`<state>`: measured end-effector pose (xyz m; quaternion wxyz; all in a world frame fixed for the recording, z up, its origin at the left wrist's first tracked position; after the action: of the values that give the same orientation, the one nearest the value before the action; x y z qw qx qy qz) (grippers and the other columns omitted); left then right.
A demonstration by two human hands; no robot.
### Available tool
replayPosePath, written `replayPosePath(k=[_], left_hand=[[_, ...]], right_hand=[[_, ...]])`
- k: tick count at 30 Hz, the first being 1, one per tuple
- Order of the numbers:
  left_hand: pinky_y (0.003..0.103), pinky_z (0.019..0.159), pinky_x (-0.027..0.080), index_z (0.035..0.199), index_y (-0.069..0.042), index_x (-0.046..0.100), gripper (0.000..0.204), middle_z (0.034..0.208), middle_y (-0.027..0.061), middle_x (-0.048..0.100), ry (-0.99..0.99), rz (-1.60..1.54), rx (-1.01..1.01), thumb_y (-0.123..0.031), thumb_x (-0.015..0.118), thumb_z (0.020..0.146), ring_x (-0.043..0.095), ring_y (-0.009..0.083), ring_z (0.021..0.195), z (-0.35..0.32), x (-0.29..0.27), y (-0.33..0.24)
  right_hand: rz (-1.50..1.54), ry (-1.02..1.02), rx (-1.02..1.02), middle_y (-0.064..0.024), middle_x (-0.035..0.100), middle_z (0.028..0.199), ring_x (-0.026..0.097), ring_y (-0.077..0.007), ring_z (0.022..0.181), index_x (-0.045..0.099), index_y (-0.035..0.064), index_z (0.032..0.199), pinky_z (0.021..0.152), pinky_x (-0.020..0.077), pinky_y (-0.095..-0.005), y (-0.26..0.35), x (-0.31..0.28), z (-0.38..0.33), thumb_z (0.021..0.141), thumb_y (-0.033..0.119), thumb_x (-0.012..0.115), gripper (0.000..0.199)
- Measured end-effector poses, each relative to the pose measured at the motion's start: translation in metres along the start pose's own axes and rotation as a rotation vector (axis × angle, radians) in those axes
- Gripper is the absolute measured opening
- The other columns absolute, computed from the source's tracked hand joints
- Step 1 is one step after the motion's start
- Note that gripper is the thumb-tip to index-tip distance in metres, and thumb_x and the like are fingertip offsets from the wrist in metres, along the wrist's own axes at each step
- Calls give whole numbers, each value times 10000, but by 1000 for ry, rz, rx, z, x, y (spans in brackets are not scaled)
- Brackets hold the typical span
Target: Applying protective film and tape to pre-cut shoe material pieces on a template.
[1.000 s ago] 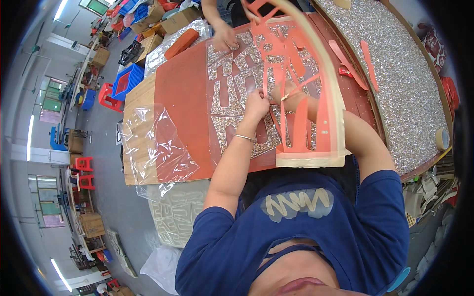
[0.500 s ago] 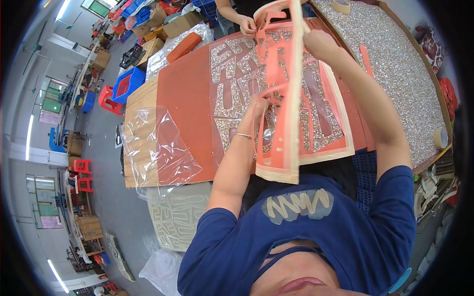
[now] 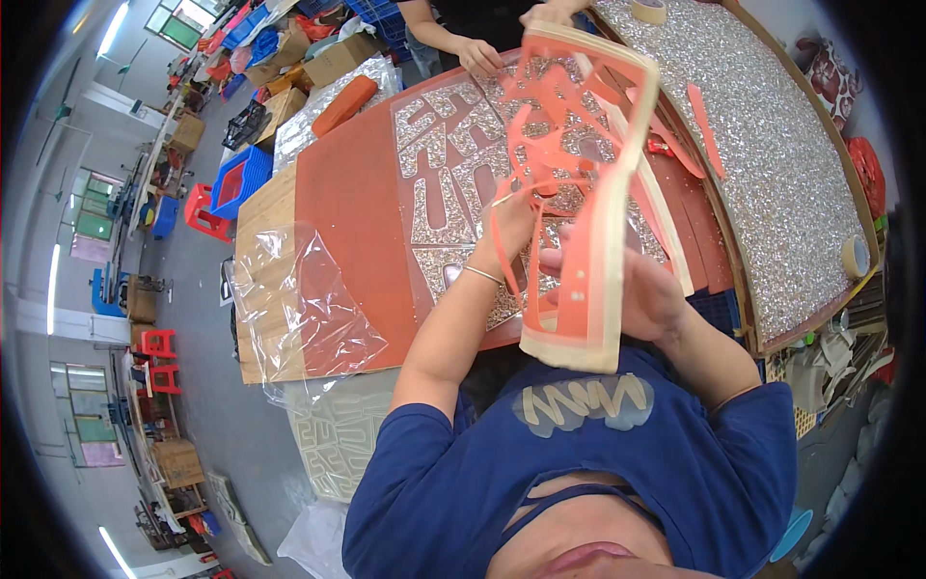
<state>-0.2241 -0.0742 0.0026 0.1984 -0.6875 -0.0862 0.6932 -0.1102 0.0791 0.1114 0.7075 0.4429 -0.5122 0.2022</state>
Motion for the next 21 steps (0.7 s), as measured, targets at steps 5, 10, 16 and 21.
replayPosePath(k=[5,10,16,21], left_hand=[[452,711,494,1012,-80,643,210,906,166,618,-269,9,65,-160,589,826,604,349,844,2,0,-9],[429,786,478,1020,-14,606,231,924,190,573,-315,267,17,-72,551,803,578,358,886,15,0,13],[493,761,499,1186,-64,513,294,945,235,608,-266,120,-82,-200,462,929,625,425,863,43,-6,51],[488,773,509,1162,-72,541,282,935,209,636,-186,65,-156,-210,470,927,641,423,850,59,-12,54]], right_hand=[[-59,-291,42,-126,622,925,621,-264,944,383,-54,1331,891,490,-418,21,-3,8,928,458,480,659],[-339,-261,-40,-45,508,729,551,-170,635,377,-58,1354,632,507,-319,80,33,-11,940,456,450,664],[-717,-431,-47,-64,518,693,508,-140,513,471,-54,1301,504,453,-251,120,60,-42,968,413,407,576],[-791,-401,-113,-72,534,690,564,-152,556,484,-96,1264,568,508,-259,131,81,-56,976,373,404,556]])
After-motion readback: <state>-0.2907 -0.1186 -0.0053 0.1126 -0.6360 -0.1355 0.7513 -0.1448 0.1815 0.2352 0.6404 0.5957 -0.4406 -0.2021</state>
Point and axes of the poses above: each hand's wrist, its own z-axis towards the middle knuckle, its own x-axis out of the palm, y = z × x, the point moved 7 cm from there along z, towards the middle knuckle
